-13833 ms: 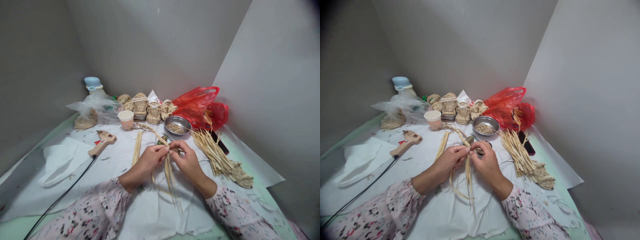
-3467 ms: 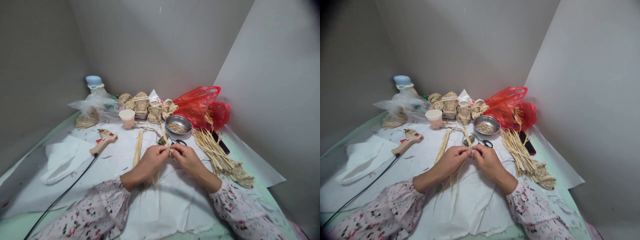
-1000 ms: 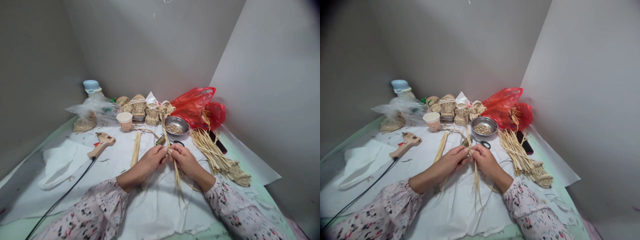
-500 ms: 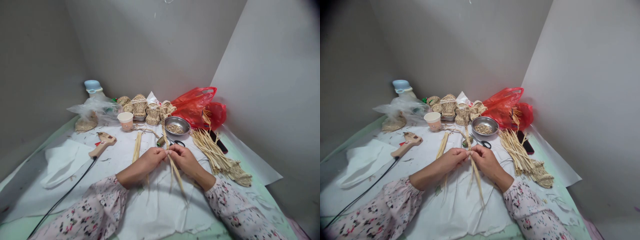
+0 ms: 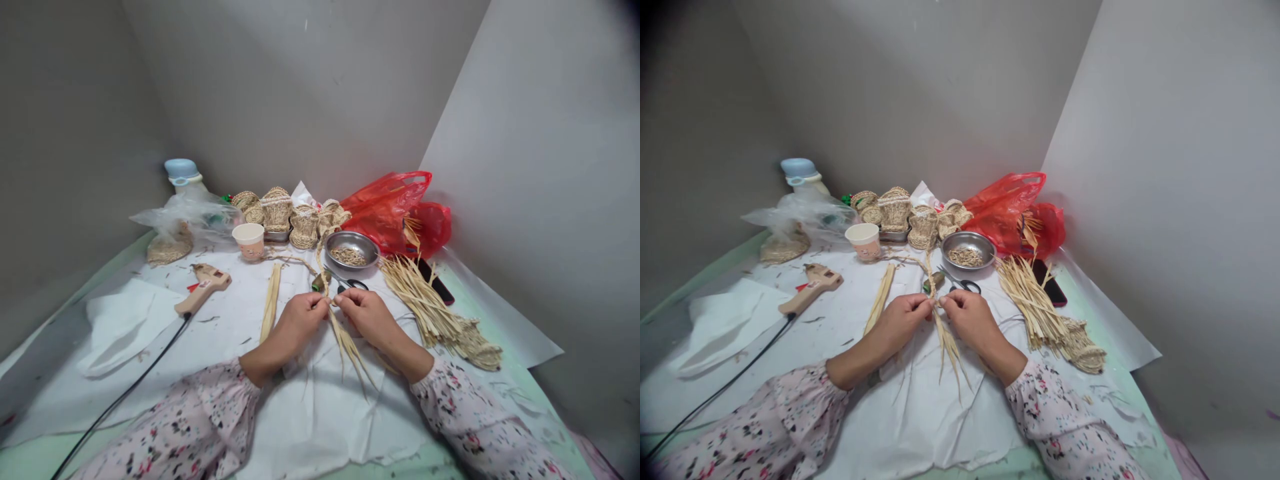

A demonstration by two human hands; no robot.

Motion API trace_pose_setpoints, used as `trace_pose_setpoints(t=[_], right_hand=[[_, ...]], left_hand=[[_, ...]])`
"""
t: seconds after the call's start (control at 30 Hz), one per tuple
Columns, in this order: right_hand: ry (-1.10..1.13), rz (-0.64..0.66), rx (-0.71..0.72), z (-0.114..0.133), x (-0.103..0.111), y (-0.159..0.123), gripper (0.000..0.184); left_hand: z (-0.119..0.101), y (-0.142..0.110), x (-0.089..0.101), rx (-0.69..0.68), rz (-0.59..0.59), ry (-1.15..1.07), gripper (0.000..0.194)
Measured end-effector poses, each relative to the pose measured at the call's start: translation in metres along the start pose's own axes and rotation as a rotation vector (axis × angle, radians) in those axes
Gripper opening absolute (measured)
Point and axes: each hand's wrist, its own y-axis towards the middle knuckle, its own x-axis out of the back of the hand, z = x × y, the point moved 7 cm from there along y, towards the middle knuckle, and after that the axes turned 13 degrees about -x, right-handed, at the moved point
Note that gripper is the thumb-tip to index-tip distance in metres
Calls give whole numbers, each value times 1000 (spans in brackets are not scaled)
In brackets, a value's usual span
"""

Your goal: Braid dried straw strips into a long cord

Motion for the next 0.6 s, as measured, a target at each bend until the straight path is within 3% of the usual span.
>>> trace_pose_setpoints(t=[0.1,0.2,0.4,0.6], right_hand=[[-17,-19,-11,6,-2,-7,24],[-135,-84,97,20,-4,-20,20],[-609,-210,401,37,-22,-45,16],[-958,-244,569,35,-38,-54,18]], left_hand=[[1,0,0,9,-32,-37,32],[6,-2,1,62,-70,-121,32],[18,-9,-6,253,-96,-415,34],[22,-12,-15,321,-92,-651,34]])
